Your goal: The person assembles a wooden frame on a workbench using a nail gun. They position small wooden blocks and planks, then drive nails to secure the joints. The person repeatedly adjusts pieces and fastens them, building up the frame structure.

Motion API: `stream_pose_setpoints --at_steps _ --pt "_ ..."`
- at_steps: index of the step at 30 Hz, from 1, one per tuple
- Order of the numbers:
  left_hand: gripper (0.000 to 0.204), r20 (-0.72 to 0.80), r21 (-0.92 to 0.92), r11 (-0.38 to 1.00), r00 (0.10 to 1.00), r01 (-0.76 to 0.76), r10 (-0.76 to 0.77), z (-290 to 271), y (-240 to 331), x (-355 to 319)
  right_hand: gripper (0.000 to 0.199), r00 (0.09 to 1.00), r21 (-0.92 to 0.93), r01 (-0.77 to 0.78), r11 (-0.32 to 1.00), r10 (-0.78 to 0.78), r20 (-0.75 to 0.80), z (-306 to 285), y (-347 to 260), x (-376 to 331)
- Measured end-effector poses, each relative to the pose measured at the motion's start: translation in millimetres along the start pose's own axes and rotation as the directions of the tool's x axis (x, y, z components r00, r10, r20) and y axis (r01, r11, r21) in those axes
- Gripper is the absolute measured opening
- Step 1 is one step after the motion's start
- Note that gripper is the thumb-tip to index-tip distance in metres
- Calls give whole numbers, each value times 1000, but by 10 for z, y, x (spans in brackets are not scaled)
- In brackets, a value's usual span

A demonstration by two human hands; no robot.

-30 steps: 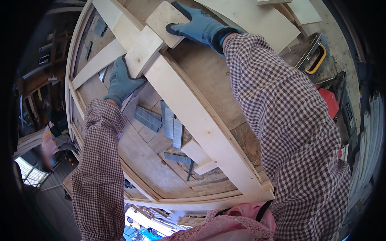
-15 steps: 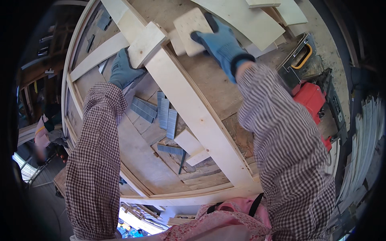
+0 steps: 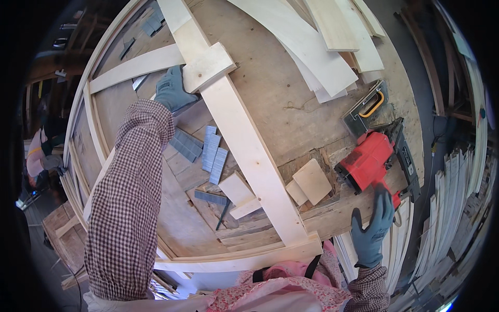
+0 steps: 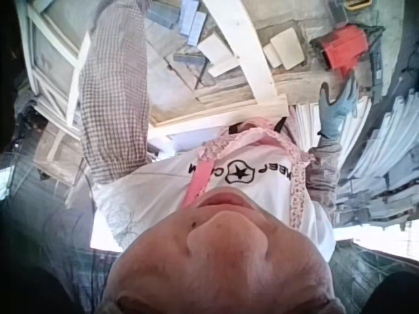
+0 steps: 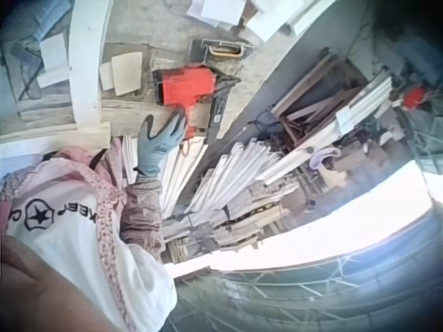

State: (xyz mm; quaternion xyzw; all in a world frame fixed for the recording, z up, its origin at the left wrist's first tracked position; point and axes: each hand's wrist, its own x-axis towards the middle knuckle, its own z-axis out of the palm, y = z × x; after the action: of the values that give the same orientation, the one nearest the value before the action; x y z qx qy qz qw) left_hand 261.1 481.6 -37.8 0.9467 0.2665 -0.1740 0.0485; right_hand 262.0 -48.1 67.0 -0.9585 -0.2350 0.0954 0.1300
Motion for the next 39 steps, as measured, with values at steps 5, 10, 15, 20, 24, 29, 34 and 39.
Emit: stream_pose_setpoints --at_steps 5,10,15,20,24,29,34,39 --pt "96 -19 16 1000 1000 4 -4 -40 30 -2 85 983 -166 -122 979 142 115 334 672 29" --pt "95 -1 2 1000 1000 29 -29 -56 60 -5 82 989 -62 -137 989 133 -61 863 1277 203" --pt "92 35 23 998 998 53 -54 -26 41 -22 86 962 186 -274 943 266 70 559 909 363" --pt "91 26 -32 999 999 37 -36 -38 13 -57 61 821 307 -555 773 449 354 -252 674 419" --pt "91 65 -17 998 996 54 -53 -40 -5 -56 32 606 382 -723 576 264 750 -1159 128 752" --pt "93 63 -36 998 997 51 -48 -96 29 -31 11 696 573 -652 496 92 712 -1180 -1053 1312" --pt "92 109 -53 996 992 68 -62 -114 -2 -78 16 713 602 -386 699 -187 675 -700 -1789 2068" --pt "87 67 -45 998 997 41 -38 -101 15 -92 16 723 666 -366 650 -253 643 -357 -2261 2463"
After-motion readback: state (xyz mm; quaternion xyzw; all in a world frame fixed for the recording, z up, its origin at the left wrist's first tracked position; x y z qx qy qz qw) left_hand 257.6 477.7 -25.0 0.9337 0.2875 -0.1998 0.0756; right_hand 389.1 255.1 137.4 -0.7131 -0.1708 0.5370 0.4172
